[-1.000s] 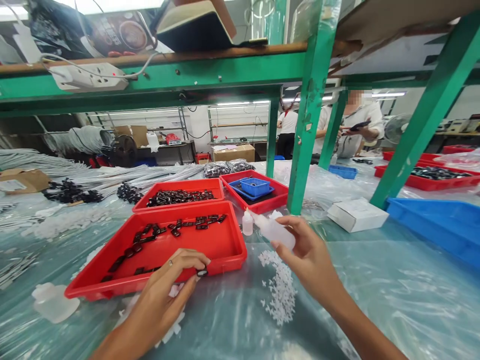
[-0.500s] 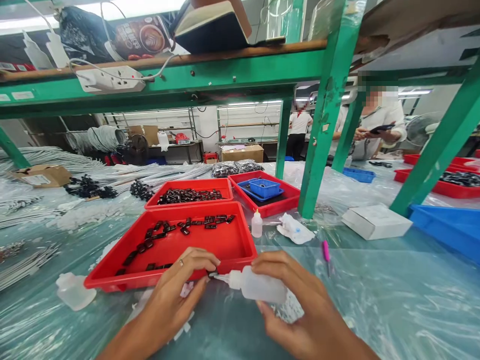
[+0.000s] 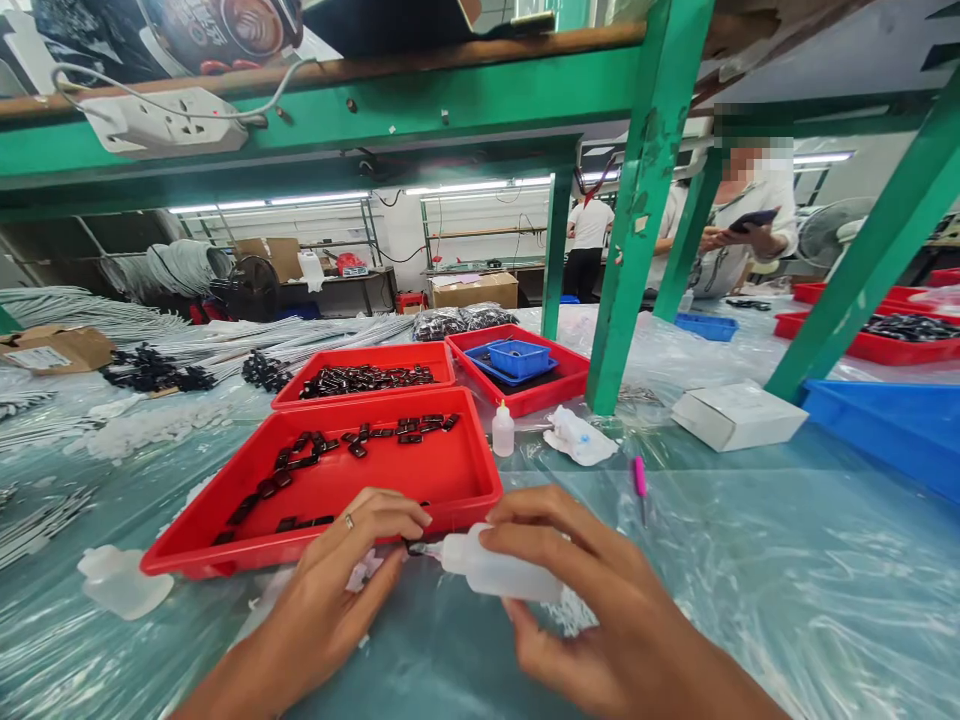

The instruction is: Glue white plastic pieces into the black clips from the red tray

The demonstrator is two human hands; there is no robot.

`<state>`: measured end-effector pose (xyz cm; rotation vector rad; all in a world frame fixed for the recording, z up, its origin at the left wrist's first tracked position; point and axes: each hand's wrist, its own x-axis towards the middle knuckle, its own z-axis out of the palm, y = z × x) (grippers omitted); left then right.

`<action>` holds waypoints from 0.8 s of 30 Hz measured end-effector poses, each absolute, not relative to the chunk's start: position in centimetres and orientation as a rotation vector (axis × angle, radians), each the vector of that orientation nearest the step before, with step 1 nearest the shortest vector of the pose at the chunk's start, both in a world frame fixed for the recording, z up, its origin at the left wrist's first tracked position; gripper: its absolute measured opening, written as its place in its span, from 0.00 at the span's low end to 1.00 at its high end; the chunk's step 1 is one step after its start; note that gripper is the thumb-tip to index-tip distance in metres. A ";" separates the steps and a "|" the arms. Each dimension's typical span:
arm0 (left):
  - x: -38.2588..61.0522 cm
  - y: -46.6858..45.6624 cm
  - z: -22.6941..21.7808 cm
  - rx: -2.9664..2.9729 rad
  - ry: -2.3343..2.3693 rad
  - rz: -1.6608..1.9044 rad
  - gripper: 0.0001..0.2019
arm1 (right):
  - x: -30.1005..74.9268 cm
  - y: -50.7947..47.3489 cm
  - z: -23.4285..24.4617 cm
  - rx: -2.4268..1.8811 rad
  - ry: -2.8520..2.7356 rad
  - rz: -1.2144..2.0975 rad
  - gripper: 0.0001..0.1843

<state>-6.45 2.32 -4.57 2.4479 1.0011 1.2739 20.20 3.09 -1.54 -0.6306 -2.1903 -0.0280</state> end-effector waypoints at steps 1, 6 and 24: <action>-6.5 2.3 -4.5 2.456 1.004 1.265 0.16 | 20.2 3.1 -1.6 -0.629 -2.192 -0.024 0.20; -6.9 2.2 -4.3 2.530 1.034 1.269 0.13 | 20.4 3.0 -1.6 -0.632 -2.203 0.004 0.21; -7.1 2.3 -3.6 2.602 0.997 1.170 0.13 | 20.6 2.7 -1.5 -0.594 -2.212 -0.031 0.20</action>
